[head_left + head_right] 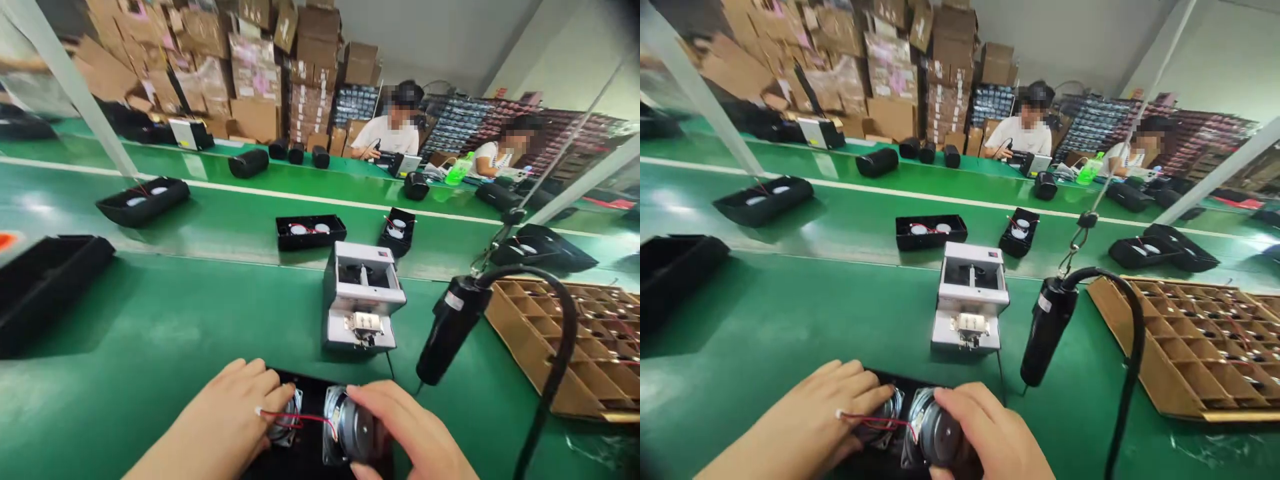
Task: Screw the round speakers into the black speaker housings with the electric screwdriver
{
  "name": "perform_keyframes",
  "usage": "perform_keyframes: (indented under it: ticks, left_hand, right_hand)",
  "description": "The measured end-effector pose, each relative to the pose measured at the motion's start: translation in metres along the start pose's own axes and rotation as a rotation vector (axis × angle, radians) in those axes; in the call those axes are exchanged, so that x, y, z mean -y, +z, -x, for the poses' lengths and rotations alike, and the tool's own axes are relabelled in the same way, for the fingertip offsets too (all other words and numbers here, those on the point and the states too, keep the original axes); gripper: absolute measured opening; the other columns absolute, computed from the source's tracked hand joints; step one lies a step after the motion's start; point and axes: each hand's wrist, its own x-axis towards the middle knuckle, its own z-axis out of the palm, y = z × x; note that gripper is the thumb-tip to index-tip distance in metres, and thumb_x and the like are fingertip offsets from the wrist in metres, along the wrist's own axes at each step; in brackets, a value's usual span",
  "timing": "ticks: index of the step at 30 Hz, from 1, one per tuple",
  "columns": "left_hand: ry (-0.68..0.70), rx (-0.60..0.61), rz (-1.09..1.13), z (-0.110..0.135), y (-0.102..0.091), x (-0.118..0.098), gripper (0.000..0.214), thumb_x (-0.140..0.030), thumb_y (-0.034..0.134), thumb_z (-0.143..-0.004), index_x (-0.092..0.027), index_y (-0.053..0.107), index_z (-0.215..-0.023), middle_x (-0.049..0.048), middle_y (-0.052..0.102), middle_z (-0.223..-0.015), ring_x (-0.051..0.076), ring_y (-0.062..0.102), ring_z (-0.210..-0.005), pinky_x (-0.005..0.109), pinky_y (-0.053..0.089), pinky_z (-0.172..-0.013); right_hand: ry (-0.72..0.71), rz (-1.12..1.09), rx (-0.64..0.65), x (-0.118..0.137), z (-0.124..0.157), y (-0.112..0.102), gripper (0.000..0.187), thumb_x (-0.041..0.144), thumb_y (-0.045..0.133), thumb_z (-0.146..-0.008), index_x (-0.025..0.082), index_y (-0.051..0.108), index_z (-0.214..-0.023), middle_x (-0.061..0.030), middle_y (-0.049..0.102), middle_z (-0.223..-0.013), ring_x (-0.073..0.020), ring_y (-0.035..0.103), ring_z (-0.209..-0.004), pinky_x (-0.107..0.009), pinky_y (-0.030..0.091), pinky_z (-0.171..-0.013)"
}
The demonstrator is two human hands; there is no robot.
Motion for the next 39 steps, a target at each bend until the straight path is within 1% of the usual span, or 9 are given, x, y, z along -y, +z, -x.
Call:
perform_keyframes:
  ticks: [1,4,7,11,19,29,32,35,39]
  left_hand:
    - [-0.004,0.037,0.010,0.000,-0.004,-0.001,0.065,-0.009,0.100,-0.076,-0.029,0.079,-0.135,0.0009,0.084,-0.112,0.029,0.075,-0.099,0.041,0.048,-0.089]
    - [-0.008,0.094,0.064,-0.002,-0.017,-0.004,0.062,-0.013,0.104,-0.077,-0.028,0.080,-0.132,0.0014,0.084,-0.111,0.031,0.075,-0.102,0.043,0.049,-0.091]
    - [-0.024,0.122,0.076,-0.005,-0.026,-0.005,0.059,-0.015,0.105,-0.079,-0.028,0.081,-0.132,0.0026,0.084,-0.113,0.033,0.077,-0.104,0.047,0.049,-0.094]
    - [-0.006,0.123,0.076,-0.005,-0.028,-0.003,0.059,-0.016,0.105,-0.079,-0.029,0.082,-0.132,0.0020,0.085,-0.114,0.033,0.078,-0.102,0.049,0.049,-0.092]
    - [0.113,-0.123,0.214,0.004,-0.024,0.004,0.050,-0.001,0.089,-0.083,-0.030,0.079,-0.123,-0.0072,0.084,-0.104,0.023,0.076,-0.085,0.043,0.044,-0.082]
    - [0.126,-0.149,0.268,0.003,-0.024,0.004,0.050,0.000,0.073,-0.086,-0.032,0.074,-0.125,-0.0064,0.085,-0.107,0.025,0.074,-0.085,0.042,0.043,-0.081]
    - [0.124,-0.170,0.292,0.004,-0.021,0.004,0.048,-0.002,0.063,-0.092,-0.032,0.073,-0.128,-0.0048,0.086,-0.109,0.025,0.074,-0.087,0.042,0.043,-0.081]
    - [0.134,-0.140,0.338,0.006,-0.017,0.006,0.047,-0.004,0.059,-0.098,-0.034,0.071,-0.132,-0.0054,0.086,-0.111,0.024,0.074,-0.087,0.042,0.042,-0.079]
    - [0.113,-0.148,0.296,0.015,-0.009,0.010,0.052,-0.007,0.063,-0.099,-0.036,0.067,-0.141,-0.0068,0.085,-0.122,0.024,0.074,-0.095,0.044,0.043,-0.088]
  right_hand:
    - [-0.034,0.067,-0.030,0.007,-0.005,-0.006,0.073,0.026,0.091,-0.081,0.035,0.064,-0.149,-0.0030,0.085,-0.115,-0.0177,0.082,-0.074,-0.025,0.068,-0.063]
    - [-0.142,0.282,-0.053,0.022,-0.015,-0.017,0.055,0.027,0.084,-0.084,0.027,0.062,-0.135,0.0003,0.087,-0.100,-0.0134,0.071,-0.053,-0.026,0.060,-0.050]
    - [-0.127,0.363,0.025,0.027,-0.016,-0.021,0.045,0.030,0.074,-0.093,0.024,0.063,-0.136,-0.0017,0.090,-0.111,-0.0161,0.080,-0.064,-0.029,0.065,-0.058]
    - [-0.078,0.322,0.123,0.027,-0.020,-0.025,0.051,0.029,0.082,-0.093,0.025,0.064,-0.140,-0.0012,0.090,-0.124,-0.0208,0.089,-0.094,-0.031,0.069,-0.070]
    - [0.106,0.378,0.464,0.033,-0.036,-0.026,0.052,0.019,0.093,-0.083,0.028,0.074,-0.130,0.0020,0.089,-0.117,-0.0269,0.087,-0.091,-0.041,0.067,-0.074]
    - [0.162,0.489,0.548,0.041,-0.045,-0.015,0.043,0.033,0.095,-0.089,0.029,0.075,-0.127,0.0026,0.088,-0.111,-0.0303,0.085,-0.083,-0.047,0.062,-0.067]
    - [0.168,0.499,0.585,0.043,-0.048,-0.014,0.042,0.032,0.095,-0.091,0.028,0.074,-0.127,0.0023,0.087,-0.110,-0.0302,0.085,-0.084,-0.047,0.062,-0.067]
    - [0.145,0.513,0.615,0.043,-0.048,-0.015,0.046,0.028,0.092,-0.092,0.025,0.073,-0.134,-0.0020,0.088,-0.122,-0.0315,0.087,-0.092,-0.048,0.062,-0.067]
    - [0.163,0.485,0.648,0.042,-0.047,-0.016,0.048,0.028,0.088,-0.096,0.024,0.072,-0.141,-0.0044,0.087,-0.133,-0.0327,0.088,-0.101,-0.048,0.064,-0.071]
